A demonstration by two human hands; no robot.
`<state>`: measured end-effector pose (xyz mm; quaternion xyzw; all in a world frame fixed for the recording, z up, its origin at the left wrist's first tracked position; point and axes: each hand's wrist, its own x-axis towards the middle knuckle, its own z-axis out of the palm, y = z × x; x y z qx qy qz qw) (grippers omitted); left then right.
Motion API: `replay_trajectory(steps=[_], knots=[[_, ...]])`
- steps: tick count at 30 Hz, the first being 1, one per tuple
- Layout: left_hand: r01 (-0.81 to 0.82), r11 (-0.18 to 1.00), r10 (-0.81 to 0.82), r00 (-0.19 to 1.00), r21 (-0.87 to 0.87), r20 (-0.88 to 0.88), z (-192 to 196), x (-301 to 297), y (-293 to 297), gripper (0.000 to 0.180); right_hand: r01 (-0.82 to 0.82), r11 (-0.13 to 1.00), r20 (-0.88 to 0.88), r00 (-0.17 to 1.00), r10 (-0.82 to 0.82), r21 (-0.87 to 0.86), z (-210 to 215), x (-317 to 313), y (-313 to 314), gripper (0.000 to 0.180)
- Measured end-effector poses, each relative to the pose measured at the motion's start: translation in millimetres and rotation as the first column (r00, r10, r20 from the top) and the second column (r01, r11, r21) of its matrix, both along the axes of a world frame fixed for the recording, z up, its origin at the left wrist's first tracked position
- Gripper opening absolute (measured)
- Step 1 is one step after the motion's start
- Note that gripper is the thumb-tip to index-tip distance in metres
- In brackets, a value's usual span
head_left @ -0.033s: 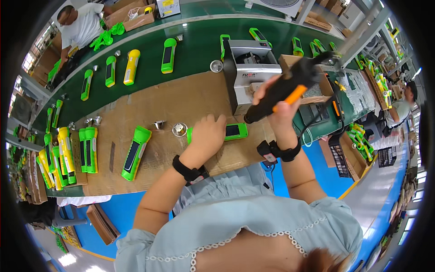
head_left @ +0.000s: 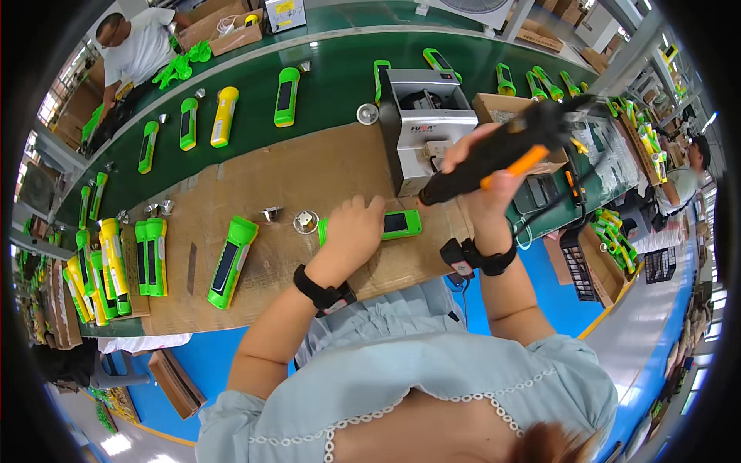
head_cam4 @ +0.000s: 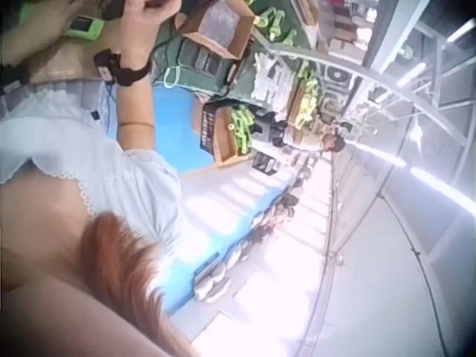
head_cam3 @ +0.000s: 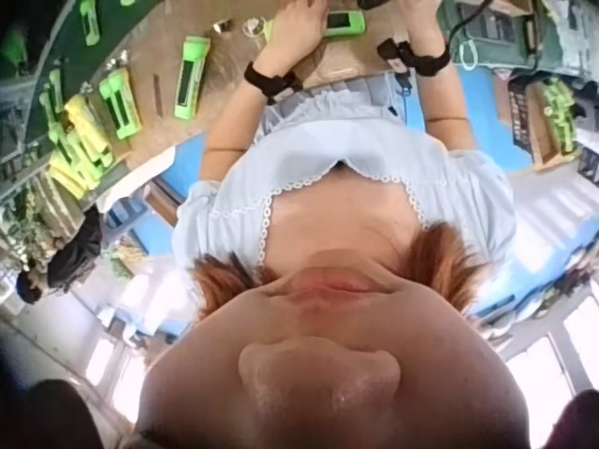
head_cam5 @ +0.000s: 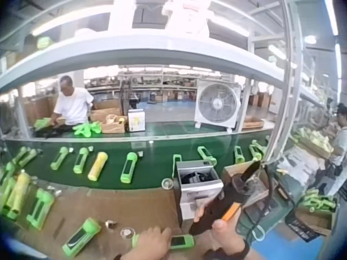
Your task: Assembling the bodies and components of solar-powered flashlights using an electric screwdriver.
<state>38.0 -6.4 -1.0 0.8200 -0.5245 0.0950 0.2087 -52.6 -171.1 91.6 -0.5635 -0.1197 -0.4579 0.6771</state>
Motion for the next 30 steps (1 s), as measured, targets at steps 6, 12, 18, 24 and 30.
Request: replay_trajectory(steps=[6, 12, 18, 24, 30], knots=[[0.052, 0.996, -0.068, 0.963, -0.067, -0.260, 20.7, 3.8, 12.3, 0.025, 0.270, 0.962, 0.210, 0.943, -0.257, -0.034, 39.4, 2.1, -32.0, 0.054], [0.032, 0.999, -0.034, 0.986, -0.016, -0.161, 31.9, 9.4, 62.1, 0.047, 0.279, 0.957, 0.028, 0.960, -0.278, -0.084, 24.9, 15.7, -39.2, 0.050], [0.052, 0.998, -0.045, 0.982, 0.032, -0.182, 22.1, -1.9, 72.9, 0.046, 0.172, 0.974, -0.128, 0.973, -0.191, -0.146, 34.3, 11.6, -34.8, 0.054], [0.011, 0.999, -0.021, 0.976, -0.045, -0.218, 9.0, -13.3, 61.2, 0.045, -0.050, 0.998, -0.225, 0.973, 0.043, -0.024, 17.5, -6.9, 25.0, 0.078], [-0.034, 0.996, 0.012, 0.968, -0.082, -0.251, 5.7, -16.7, 58.2, 0.046, -0.119, 0.990, -0.336, 0.938, 0.087, -0.074, 12.2, -7.2, 72.1, 0.087]])
